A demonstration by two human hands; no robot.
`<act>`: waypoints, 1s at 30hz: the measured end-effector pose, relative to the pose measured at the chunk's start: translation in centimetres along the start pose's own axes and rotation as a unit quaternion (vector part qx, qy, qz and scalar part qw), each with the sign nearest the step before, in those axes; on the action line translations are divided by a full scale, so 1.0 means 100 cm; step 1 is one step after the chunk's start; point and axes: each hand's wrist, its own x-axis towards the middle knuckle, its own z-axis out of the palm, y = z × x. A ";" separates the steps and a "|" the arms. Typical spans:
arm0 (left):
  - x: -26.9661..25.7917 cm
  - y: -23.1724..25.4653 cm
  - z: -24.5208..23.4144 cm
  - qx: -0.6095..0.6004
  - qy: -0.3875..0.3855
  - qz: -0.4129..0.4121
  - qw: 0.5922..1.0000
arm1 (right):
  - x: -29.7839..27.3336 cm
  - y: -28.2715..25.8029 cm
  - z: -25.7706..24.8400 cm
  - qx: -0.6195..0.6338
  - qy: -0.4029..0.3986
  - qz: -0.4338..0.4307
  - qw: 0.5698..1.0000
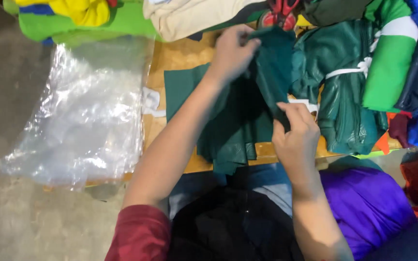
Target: Folding and smoothing green fabric pieces on a wooden table
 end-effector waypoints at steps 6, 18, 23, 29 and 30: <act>-0.010 -0.029 -0.068 0.162 0.035 -0.060 0.984 | 0.012 -0.061 0.028 0.085 -0.009 -0.071 0.994; -0.046 -0.017 -0.115 0.292 0.106 -0.164 0.936 | 0.013 -0.090 0.087 0.145 -0.218 -0.119 0.958; -0.126 0.073 -0.141 0.268 0.128 0.004 0.955 | 0.057 -0.074 0.061 0.157 -0.235 -0.075 0.956; -0.229 0.104 -0.148 0.297 -0.094 -0.261 0.914 | 0.135 -0.032 0.087 0.117 -0.199 -0.161 0.960; -0.238 0.089 -0.143 0.316 -0.055 -0.238 0.917 | 0.146 -0.029 0.100 0.099 -0.214 -0.168 0.957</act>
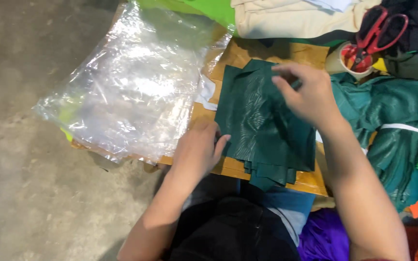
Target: Folding and smoothing green fabric pieces on a wooden table
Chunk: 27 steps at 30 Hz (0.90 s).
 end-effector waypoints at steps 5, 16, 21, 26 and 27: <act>-0.006 0.006 0.012 0.038 -0.018 -0.038 0.998 | 0.035 0.040 0.047 -0.012 -0.056 -0.014 0.998; -0.003 -0.002 0.035 -0.014 0.095 0.011 0.995 | 0.033 0.047 0.074 -0.112 -0.047 -0.003 0.993; -0.004 0.008 0.019 -0.019 0.073 -0.014 0.997 | 0.030 0.070 0.079 -0.085 0.005 -0.021 0.996; 0.002 0.012 0.014 -0.055 0.082 -0.011 0.995 | 0.025 0.069 0.070 0.003 0.098 -0.039 0.994; 0.006 0.007 0.022 -0.043 0.093 -0.012 0.995 | 0.024 0.070 0.067 0.002 0.109 -0.046 0.993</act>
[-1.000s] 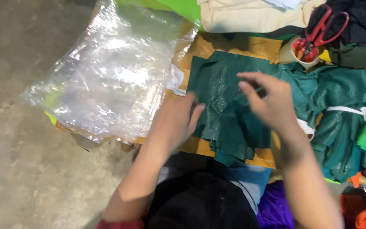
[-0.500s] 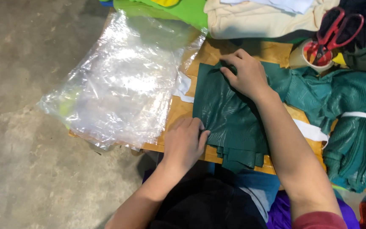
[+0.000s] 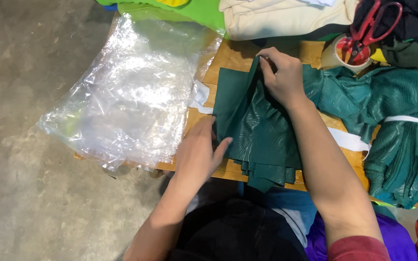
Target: Folding and smoothing green fabric pieces on a wooden table
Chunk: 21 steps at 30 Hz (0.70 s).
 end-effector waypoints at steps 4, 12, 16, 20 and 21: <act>0.014 -0.019 0.028 0.031 0.077 0.085 0.993 | 0.000 -0.009 -0.012 0.050 0.039 0.004 0.998; 0.004 -0.003 0.015 -0.046 0.082 0.088 0.992 | 0.006 -0.016 -0.023 0.051 0.083 -0.019 0.995; 0.006 -0.003 0.013 -0.173 0.073 0.033 0.982 | 0.006 -0.013 -0.022 0.086 0.107 0.027 0.990; 0.007 -0.005 0.009 -0.226 0.098 0.040 0.968 | 0.005 -0.020 -0.027 0.096 0.104 0.045 0.989; 0.007 -0.006 0.007 -0.269 0.074 0.020 0.960 | 0.006 -0.021 -0.027 0.101 0.104 0.030 0.989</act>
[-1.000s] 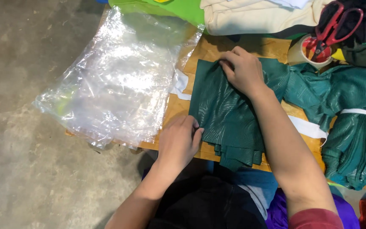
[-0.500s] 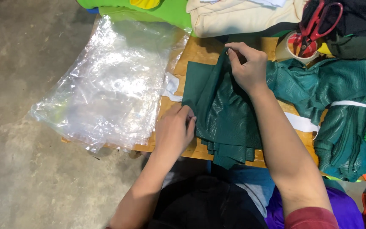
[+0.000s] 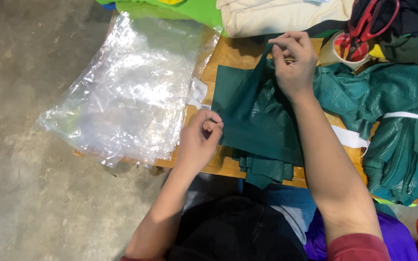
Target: Folding and smoothing green fabric pieces on a wooden table
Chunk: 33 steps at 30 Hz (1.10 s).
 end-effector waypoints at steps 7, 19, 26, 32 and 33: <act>-0.003 -0.013 -0.002 0.143 -0.074 0.143 0.977 | -0.001 -0.016 0.002 0.051 -0.078 0.084 0.992; -0.011 -0.015 -0.021 0.090 -0.036 0.021 0.995 | 0.029 -0.001 0.047 0.070 -0.129 0.225 0.963; -0.026 -0.017 -0.018 0.122 -0.010 0.044 0.992 | 0.017 -0.003 0.060 0.044 -0.107 0.174 0.978; -0.032 -0.022 -0.017 0.170 0.001 0.053 0.984 | 0.012 0.002 0.061 0.046 -0.105 0.104 0.988; -0.033 -0.024 -0.017 0.177 0.004 0.050 0.983 | 0.013 -0.001 0.061 0.024 -0.110 0.085 0.990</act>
